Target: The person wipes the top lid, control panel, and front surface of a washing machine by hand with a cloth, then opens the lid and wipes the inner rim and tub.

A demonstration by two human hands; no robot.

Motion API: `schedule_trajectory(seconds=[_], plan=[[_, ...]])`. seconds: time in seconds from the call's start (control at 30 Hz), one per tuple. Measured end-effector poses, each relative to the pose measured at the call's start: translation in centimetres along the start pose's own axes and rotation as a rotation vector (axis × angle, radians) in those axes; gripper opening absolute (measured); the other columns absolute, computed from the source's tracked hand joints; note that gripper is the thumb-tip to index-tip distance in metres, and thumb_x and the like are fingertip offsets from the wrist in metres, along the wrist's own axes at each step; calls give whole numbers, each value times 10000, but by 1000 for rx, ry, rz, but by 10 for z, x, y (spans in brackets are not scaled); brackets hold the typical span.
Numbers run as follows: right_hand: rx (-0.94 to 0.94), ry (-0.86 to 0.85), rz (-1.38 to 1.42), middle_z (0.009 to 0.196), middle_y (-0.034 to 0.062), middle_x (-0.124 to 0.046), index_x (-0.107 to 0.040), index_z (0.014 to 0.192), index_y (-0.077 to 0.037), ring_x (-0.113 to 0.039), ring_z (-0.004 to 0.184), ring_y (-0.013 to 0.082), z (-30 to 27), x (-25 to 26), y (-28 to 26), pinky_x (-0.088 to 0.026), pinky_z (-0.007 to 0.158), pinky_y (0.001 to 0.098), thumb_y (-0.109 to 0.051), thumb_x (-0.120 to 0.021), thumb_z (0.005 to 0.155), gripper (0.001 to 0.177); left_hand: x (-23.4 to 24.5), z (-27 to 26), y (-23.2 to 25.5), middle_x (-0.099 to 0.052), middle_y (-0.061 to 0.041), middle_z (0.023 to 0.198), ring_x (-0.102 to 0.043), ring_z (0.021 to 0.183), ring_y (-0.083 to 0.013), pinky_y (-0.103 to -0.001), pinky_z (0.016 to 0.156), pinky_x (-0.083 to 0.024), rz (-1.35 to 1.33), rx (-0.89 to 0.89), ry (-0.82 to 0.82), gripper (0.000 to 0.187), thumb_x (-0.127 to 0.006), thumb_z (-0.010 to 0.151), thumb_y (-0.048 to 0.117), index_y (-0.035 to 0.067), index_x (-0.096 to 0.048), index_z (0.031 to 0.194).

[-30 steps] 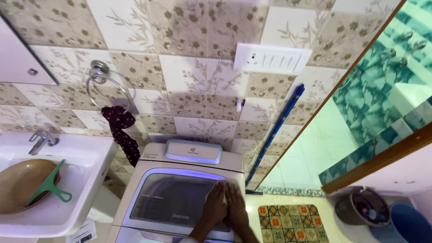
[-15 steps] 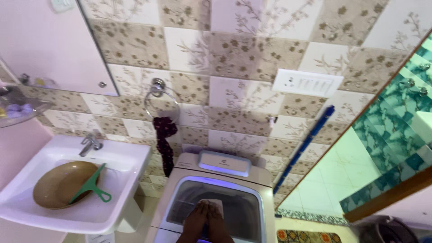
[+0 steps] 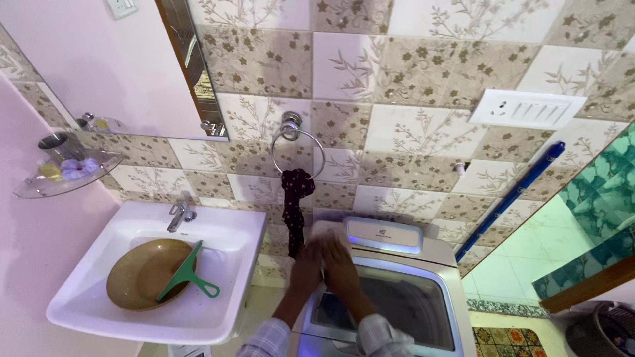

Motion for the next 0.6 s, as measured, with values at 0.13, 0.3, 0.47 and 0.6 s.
schedule_trajectory(seconds=[0.13, 0.3, 0.47, 0.6], plan=[[-202, -244, 143, 1677, 232, -184, -231, 1590, 8, -120, 1561, 401, -78, -49, -9, -133, 1248, 474, -166, -644, 801, 907, -40, -85, 5, -305, -266, 1599, -234, 1509, -421, -494, 1227, -183, -193, -34, -258, 832, -661, 785, 167, -79, -328, 1507], [-354, -491, 139, 1703, 174, -79, -168, 1597, -30, -10, 1586, 350, -69, -71, 11, -71, 1263, 472, -249, -646, 876, 892, -83, -85, -15, -228, -267, 1639, -147, 1543, -419, -496, 1248, -104, -291, 3, -479, 873, -665, 816, 247, -77, -277, 1528], [-249, -227, 29, 1709, 163, -146, -206, 1626, -34, -66, 1591, 326, -26, -75, 35, -91, 1273, 464, -218, -606, 880, 866, -112, -31, -36, -249, -269, 1650, -161, 1556, -412, -482, 1261, -120, -225, -80, -341, 821, -613, 848, 199, -79, -290, 1550], [-291, -317, 6, 1710, 175, -97, -132, 1621, -34, -38, 1587, 323, 27, -78, 60, -77, 1271, 452, -318, -543, 946, 840, -139, 33, -59, -192, -174, 1681, -120, 1565, -335, -470, 1250, -116, -205, 70, -506, 753, -527, 919, 215, 10, -244, 1586]])
Point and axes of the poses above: each hand's wrist, its own z-axis towards the middle knuckle, its own x-axis out of the back of the hand, y = z × x, the point moved 3 cm from there along z, towards the middle knuckle
